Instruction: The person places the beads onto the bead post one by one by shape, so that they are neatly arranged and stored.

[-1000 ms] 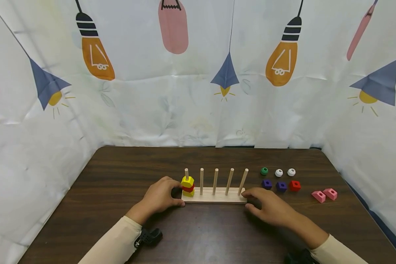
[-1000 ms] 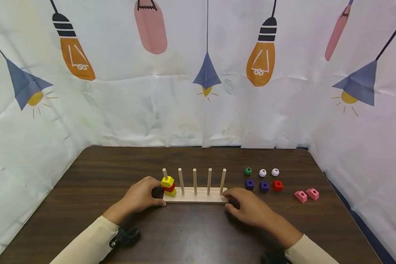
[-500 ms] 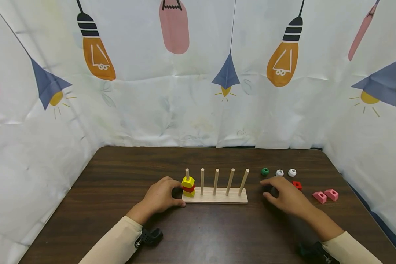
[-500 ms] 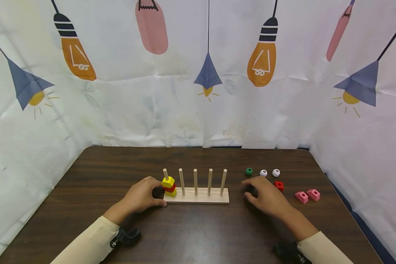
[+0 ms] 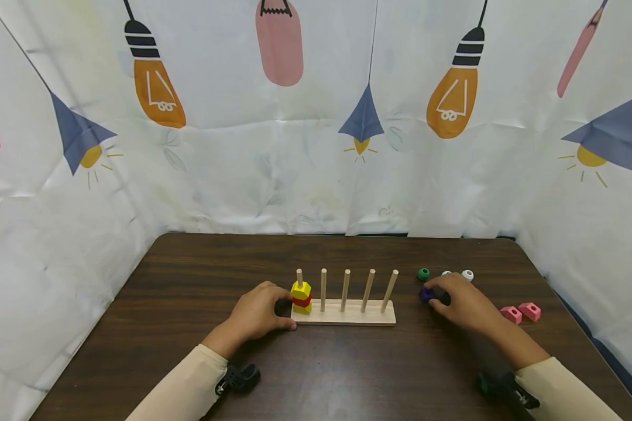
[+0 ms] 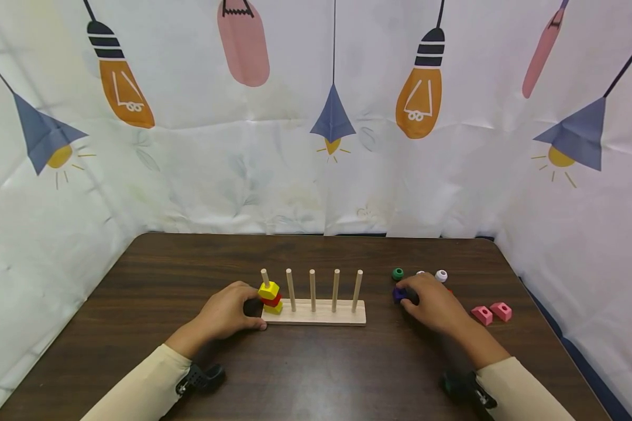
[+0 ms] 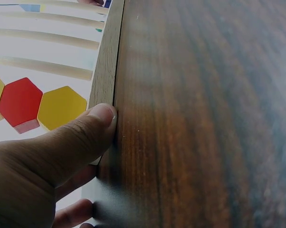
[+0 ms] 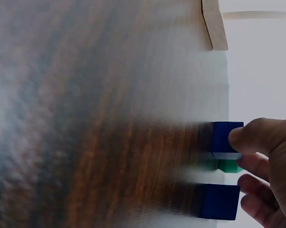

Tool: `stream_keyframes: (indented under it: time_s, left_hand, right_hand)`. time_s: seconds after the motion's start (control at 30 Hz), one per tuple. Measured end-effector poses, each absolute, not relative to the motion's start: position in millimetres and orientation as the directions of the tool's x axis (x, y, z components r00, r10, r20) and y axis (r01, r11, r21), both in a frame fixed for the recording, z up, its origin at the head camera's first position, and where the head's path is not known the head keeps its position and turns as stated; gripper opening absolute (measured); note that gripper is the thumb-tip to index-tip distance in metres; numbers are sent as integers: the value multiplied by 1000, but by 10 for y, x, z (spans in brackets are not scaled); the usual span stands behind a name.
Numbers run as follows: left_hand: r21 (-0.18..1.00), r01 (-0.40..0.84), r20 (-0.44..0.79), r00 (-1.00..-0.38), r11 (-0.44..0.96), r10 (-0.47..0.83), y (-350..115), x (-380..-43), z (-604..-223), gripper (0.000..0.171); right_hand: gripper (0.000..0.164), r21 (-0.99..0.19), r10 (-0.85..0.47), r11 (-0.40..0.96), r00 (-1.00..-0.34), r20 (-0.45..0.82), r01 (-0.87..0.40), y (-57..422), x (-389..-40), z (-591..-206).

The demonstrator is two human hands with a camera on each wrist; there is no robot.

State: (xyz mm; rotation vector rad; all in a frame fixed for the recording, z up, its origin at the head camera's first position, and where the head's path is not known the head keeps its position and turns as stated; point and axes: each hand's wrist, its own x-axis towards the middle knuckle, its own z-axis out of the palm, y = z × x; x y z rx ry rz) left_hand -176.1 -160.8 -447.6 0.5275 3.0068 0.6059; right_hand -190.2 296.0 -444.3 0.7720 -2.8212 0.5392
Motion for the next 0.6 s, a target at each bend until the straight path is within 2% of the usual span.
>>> stream_keyframes:
  time_s: [0.37, 0.6]
  left_hand:
    - [388, 315, 32, -944, 866, 329, -1609, -1761, -4482, 56]
    - [386, 330, 50, -940, 862, 338, -1615, -1751, -4478, 55]
  right_hand:
    - [24, -294, -466, 810, -861, 203, -508, 2905, -1954, -4413]
    - [25, -327, -459, 803, -867, 196, -499, 2812, -1943, -4211]
